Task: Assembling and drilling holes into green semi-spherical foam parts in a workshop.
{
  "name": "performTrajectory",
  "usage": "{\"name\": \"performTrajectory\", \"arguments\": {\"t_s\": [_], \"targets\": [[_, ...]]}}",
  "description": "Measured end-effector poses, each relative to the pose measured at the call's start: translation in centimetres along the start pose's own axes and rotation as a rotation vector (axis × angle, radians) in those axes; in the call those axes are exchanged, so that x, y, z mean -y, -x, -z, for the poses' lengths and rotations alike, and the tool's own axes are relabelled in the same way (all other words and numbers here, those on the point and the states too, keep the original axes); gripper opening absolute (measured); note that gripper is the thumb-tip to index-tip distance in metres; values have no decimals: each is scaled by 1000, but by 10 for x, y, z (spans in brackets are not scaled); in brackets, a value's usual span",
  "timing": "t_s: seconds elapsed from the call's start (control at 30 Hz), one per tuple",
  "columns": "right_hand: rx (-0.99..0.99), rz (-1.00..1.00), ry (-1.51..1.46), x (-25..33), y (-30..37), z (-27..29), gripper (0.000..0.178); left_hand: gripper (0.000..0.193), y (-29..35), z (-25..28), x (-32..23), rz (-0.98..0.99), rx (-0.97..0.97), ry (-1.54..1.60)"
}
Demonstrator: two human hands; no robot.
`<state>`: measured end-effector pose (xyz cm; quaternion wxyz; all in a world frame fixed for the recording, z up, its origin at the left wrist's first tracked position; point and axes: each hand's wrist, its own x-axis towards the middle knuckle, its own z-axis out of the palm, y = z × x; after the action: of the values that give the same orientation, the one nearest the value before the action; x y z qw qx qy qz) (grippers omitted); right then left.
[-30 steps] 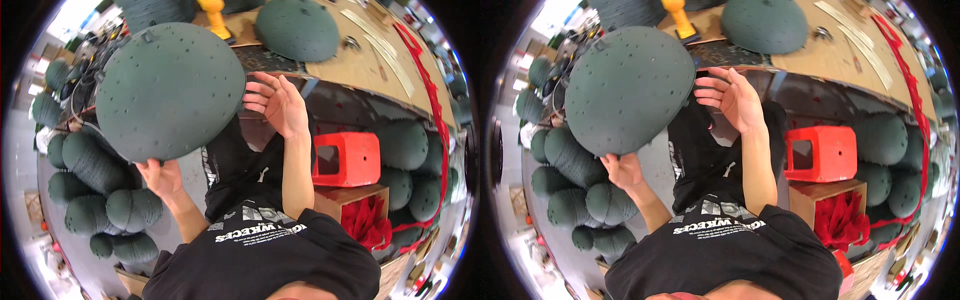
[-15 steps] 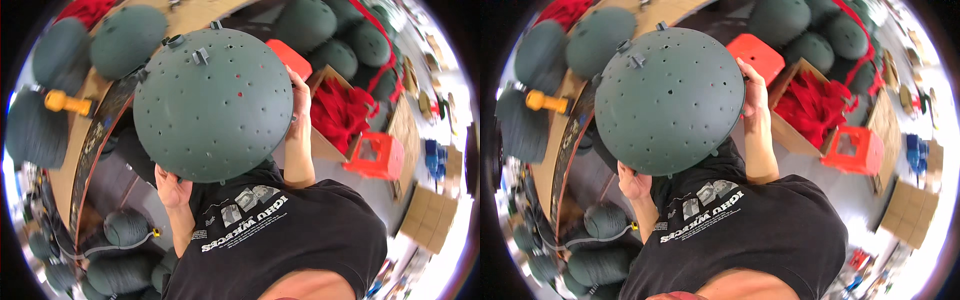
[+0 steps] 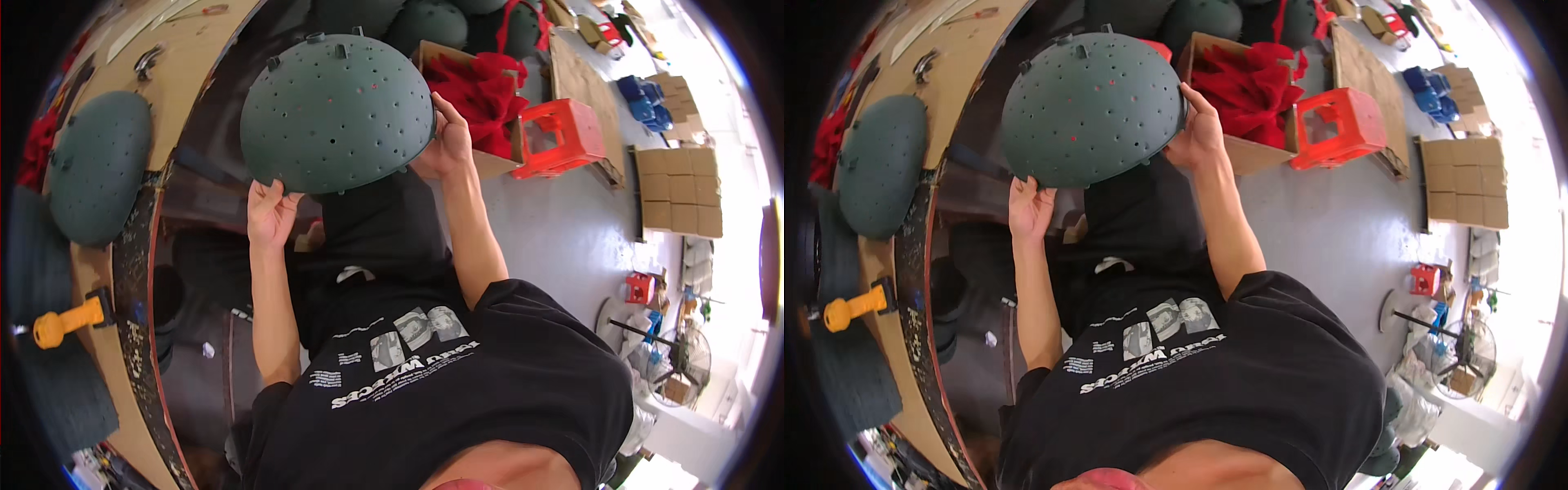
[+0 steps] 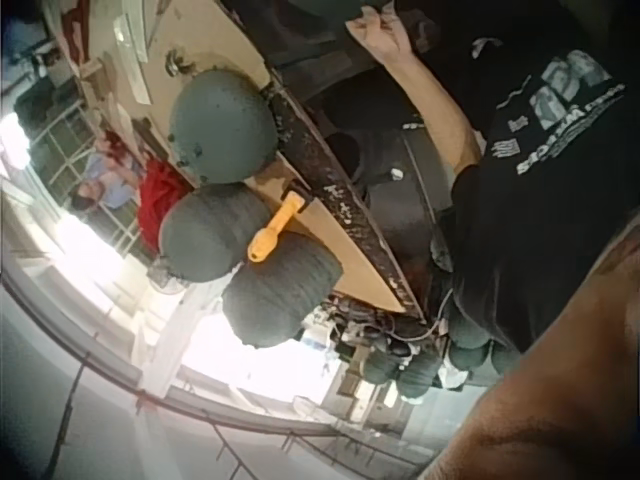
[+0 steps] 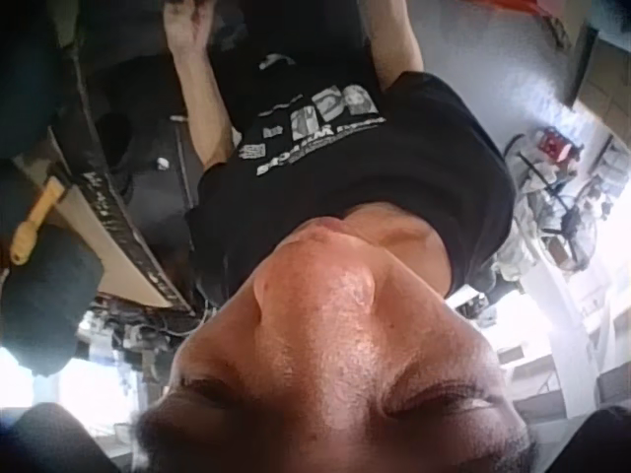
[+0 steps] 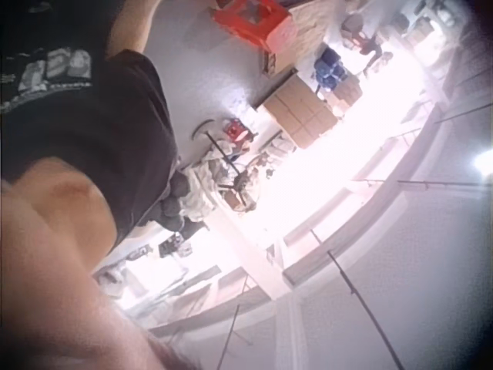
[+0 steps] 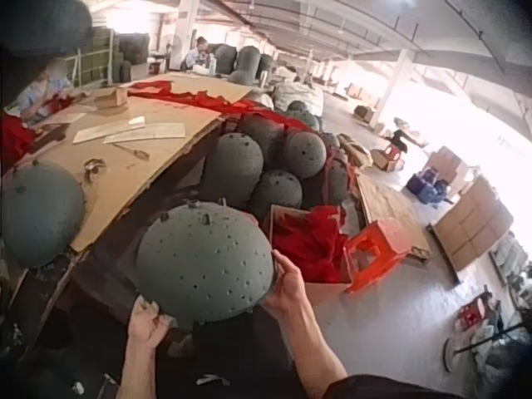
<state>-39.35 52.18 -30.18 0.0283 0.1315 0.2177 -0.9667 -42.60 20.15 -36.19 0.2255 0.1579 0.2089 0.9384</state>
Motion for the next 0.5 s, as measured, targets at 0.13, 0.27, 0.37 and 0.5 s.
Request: {"name": "performTrajectory", "arguments": {"t_s": [0.13, 0.27, 0.37, 0.5], "targets": [[-72, 168, 52, 1, 14, -50, 43, 37, -44, -13, 10, 38, 64, 65], [94, 156, 21, 3, 6, -46, 47, 35, -78, 9, 7, 45, 76, 107], [173, 128, -43, 1, -10, -11, 44, 34, -91, 21, 12, 39, 40, 91], [78, 120, 4, -4, -36, 18, 49, 35, -95, 46, 29, 71, 26, 188]]}}
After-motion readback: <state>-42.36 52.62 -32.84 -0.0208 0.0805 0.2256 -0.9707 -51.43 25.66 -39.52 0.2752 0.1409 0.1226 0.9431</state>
